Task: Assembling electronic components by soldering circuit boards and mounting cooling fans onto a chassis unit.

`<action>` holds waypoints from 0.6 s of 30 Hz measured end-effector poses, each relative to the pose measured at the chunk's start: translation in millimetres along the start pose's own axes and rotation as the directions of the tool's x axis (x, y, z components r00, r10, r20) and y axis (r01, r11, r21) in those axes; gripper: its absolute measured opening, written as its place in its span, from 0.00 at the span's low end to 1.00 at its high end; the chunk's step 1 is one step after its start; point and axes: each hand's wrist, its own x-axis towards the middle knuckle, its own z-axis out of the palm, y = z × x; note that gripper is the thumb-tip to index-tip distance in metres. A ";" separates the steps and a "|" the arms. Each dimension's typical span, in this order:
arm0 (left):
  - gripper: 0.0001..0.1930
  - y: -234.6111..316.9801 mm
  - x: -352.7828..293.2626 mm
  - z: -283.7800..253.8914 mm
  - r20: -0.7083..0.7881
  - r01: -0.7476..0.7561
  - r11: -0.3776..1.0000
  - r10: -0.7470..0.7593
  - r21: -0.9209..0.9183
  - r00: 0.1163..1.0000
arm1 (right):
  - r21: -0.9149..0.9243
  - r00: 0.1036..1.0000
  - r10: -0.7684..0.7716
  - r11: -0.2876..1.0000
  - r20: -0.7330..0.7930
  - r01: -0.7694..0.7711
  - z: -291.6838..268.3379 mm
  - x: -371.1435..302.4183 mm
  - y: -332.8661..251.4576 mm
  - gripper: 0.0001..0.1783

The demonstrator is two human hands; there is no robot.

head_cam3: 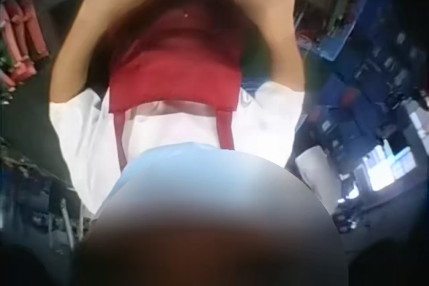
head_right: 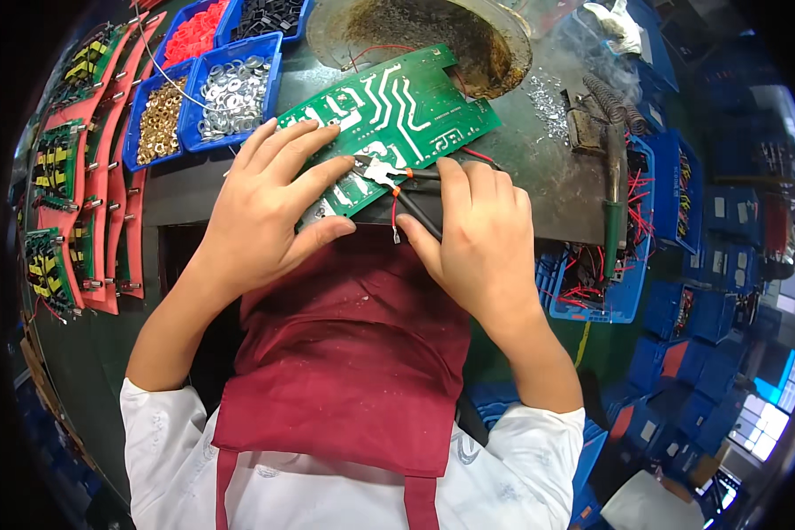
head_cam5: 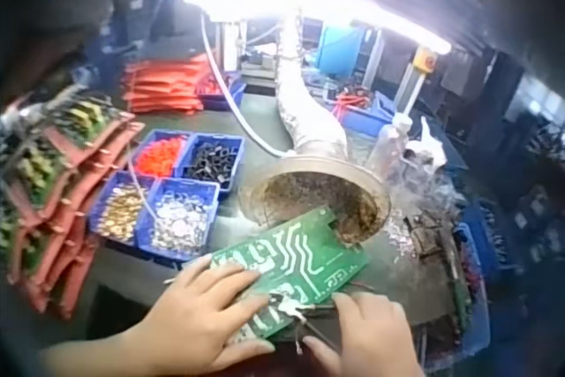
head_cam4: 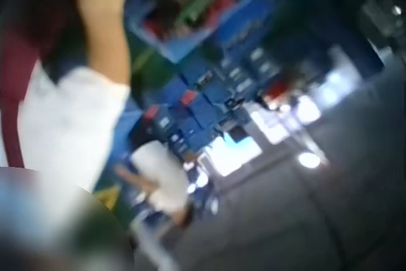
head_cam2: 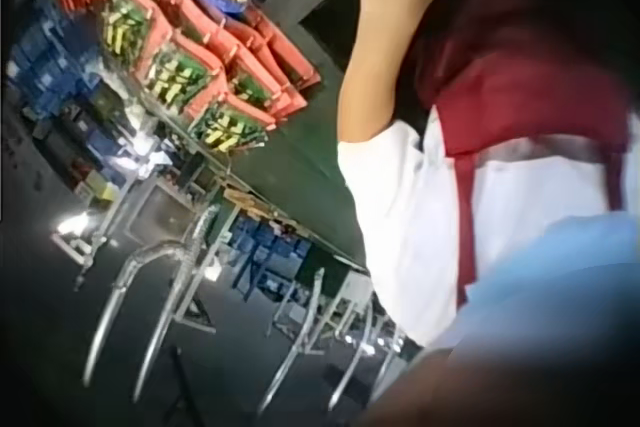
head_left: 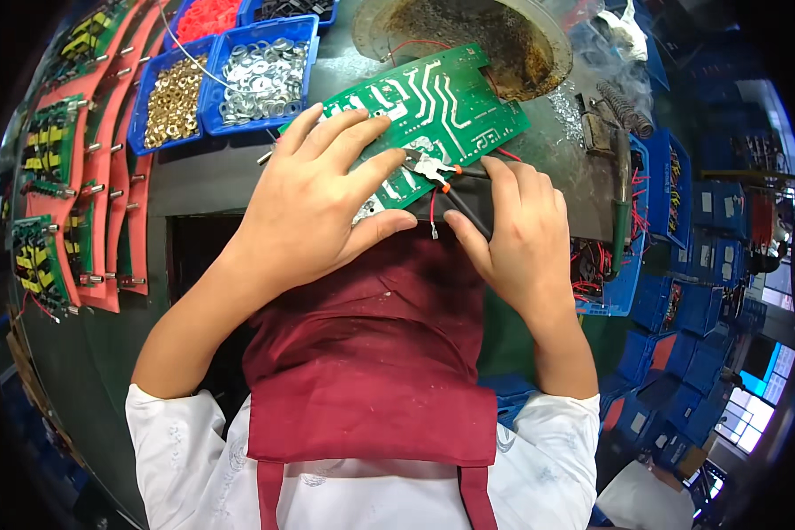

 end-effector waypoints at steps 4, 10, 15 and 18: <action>0.29 1.8 0.3 3.0 0.019 0.008 0.999 -0.009 0.034 1.000 | -0.073 0.999 -0.040 0.996 0.017 0.042 1.0 1.5 2.2 0.33; 0.30 7.4 3.8 3.9 0.032 0.017 0.999 -0.018 0.042 0.999 | -0.017 0.999 0.010 1.000 0.036 -0.009 6.2 -4.3 10.7 0.30; 0.34 11.9 7.9 -0.3 0.052 0.058 0.997 -0.060 0.042 0.997 | 0.220 0.988 0.132 0.964 0.079 -0.146 4.0 -9.0 14.1 0.24; 0.46 13.2 14.5 -5.9 0.011 0.144 0.985 -0.146 0.098 0.989 | 0.625 0.891 0.359 0.637 0.278 -0.451 -1.8 -12.7 29.3 0.18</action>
